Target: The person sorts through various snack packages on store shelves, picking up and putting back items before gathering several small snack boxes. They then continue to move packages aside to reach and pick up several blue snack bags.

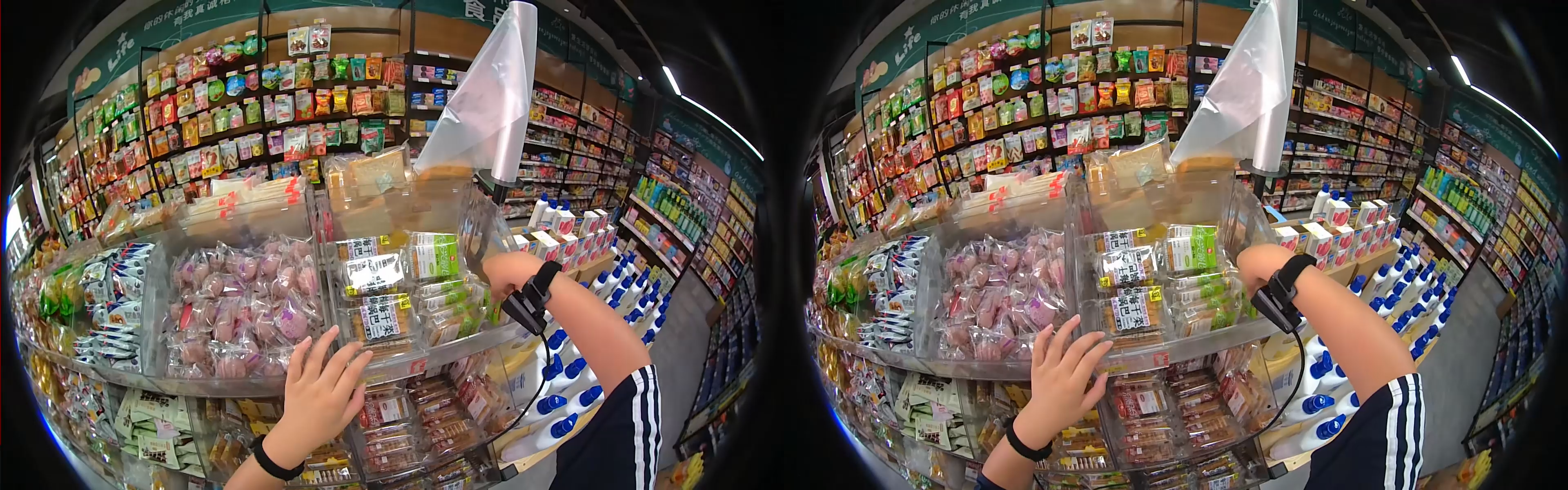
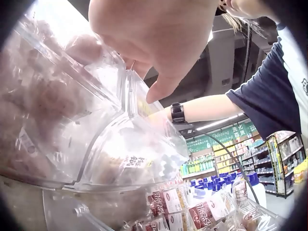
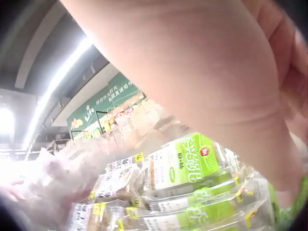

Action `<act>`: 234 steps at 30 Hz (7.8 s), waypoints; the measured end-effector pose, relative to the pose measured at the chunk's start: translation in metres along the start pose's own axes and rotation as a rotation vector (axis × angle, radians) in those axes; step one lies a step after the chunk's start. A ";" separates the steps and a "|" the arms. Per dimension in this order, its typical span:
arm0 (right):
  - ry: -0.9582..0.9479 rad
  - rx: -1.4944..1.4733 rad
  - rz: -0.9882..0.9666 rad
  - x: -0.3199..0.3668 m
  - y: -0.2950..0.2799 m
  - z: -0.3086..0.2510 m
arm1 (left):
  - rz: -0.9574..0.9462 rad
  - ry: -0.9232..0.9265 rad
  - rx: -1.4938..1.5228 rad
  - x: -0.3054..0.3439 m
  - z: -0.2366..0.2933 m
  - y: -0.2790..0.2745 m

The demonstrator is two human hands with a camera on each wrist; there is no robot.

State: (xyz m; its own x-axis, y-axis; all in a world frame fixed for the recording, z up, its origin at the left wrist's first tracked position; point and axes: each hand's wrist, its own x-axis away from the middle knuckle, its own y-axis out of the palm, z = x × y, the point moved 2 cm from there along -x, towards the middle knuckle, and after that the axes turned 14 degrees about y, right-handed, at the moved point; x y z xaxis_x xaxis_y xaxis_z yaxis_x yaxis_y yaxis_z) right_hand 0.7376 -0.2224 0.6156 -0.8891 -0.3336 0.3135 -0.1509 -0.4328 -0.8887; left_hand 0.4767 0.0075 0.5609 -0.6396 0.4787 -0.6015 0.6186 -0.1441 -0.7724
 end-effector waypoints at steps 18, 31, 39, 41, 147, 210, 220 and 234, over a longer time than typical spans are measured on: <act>-0.161 -0.060 0.864 0.033 -0.069 0.023 | -0.005 0.027 0.002 0.002 -0.001 0.000; -0.331 -0.001 0.673 -0.020 -0.037 -0.014 | -0.019 0.022 -0.007 0.005 -0.003 0.004; -0.331 0.026 0.639 -0.025 -0.029 -0.032 | -0.019 0.045 -0.014 0.006 -0.005 0.004; -0.316 -0.035 0.616 -0.033 -0.024 -0.026 | -0.027 0.059 -0.017 0.008 -0.006 0.004; -0.512 -0.418 0.436 0.000 -0.209 -0.458 | 0.300 -0.169 0.170 0.219 -0.160 -0.124; -0.249 -0.738 0.545 0.054 -0.247 -0.407 | 0.226 -0.148 0.036 0.222 -0.162 -0.112; -0.219 -0.555 0.413 -0.010 -0.241 -0.443 | 0.167 -0.135 -0.005 0.222 -0.162 -0.109; -0.201 -0.517 0.810 -0.004 -0.220 -0.453 | 0.159 -0.139 0.003 0.221 -0.161 -0.111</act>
State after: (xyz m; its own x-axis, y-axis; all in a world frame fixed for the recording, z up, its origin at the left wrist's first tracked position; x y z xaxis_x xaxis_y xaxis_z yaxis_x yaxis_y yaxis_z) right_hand 0.5785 0.2534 0.6589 -0.7240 -0.5250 -0.4473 0.2590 0.3941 -0.8818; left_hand 0.3405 0.2691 0.5462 -0.5909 0.3257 -0.7381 0.7156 -0.2107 -0.6659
